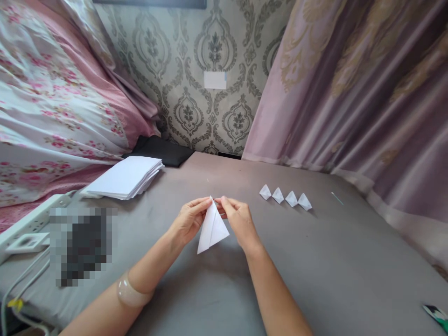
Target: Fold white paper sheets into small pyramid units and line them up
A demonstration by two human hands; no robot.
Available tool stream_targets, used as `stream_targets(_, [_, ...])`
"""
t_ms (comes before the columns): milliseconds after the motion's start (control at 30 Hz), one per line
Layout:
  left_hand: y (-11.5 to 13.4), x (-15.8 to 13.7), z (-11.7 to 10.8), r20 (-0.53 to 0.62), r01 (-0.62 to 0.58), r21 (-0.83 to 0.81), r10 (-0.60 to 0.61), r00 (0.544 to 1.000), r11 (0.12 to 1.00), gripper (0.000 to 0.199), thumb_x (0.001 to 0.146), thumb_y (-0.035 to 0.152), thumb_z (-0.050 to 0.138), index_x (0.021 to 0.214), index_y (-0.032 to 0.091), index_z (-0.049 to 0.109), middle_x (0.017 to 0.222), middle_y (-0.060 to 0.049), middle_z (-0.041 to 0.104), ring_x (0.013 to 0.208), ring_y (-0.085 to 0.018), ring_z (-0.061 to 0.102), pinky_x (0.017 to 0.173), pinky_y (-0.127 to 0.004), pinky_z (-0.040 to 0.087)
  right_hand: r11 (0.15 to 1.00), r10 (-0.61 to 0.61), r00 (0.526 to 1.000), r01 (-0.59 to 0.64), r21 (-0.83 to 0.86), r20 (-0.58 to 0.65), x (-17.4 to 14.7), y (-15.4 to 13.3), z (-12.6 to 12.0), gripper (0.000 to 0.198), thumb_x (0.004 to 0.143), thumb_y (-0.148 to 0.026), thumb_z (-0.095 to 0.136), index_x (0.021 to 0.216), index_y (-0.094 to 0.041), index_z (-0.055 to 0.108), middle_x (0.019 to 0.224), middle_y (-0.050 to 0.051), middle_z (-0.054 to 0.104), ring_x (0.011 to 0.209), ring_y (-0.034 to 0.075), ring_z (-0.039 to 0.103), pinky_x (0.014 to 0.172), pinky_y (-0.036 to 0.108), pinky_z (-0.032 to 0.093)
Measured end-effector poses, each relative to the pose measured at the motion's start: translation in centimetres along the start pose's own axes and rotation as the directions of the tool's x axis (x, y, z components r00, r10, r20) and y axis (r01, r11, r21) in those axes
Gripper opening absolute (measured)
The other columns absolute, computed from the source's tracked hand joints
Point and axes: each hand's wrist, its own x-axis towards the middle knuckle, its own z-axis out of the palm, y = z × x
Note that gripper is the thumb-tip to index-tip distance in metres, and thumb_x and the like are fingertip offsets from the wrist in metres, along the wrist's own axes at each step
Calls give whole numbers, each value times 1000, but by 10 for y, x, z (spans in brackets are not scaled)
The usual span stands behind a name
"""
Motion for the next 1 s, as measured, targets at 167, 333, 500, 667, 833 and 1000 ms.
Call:
stream_targets(167, [-3,-3,4,-91,-19,3,19,996,1000,28,51,25,86,71,13,70,66,-3,67,61,-10,59,63,-23,45,996,26,999,-23,87,-30,5,14,5,40,68,-50,69,87,-15,73,76,6,71,73,19,64,68,30,48])
stream_targets(333, [-8,-3,2,-89,-36,75,42,995,997,29,52,28,85,69,11,69,63,-2,64,59,-9,55,60,-22,41,991,78,996,-73,114,-34,8,25,3,41,60,-50,75,79,-14,71,70,5,70,60,15,61,58,26,46])
stream_targets(500, [-12,4,-4,11,-55,155,54,998,986,32,55,32,83,73,9,68,69,-3,64,63,-10,56,65,-25,42,985,139,988,-131,114,-61,13,26,-2,40,55,-48,80,75,-15,69,65,2,68,55,12,57,53,23,42])
stream_targets(667, [-14,14,-15,43,6,91,-10,999,996,37,46,31,87,66,10,63,65,-4,63,59,-12,58,66,-29,44,974,200,980,-201,101,22,14,27,-3,40,54,-45,81,78,-15,70,64,2,68,52,12,57,51,24,43])
stream_targets(833, [-22,17,-17,-25,-52,252,60,998,966,36,46,33,85,64,10,64,59,-2,61,55,-10,54,59,-26,42,951,293,955,-295,95,32,15,38,-8,32,54,-35,82,77,-15,70,65,4,70,51,14,59,49,25,45])
stream_targets(1000, [-35,19,-6,-49,-78,376,104,993,923,29,53,32,81,63,10,66,56,0,59,53,-8,50,55,-23,40,929,338,941,-335,156,9,12,58,-20,25,59,-30,80,77,-16,69,70,5,71,56,13,61,52,22,48])
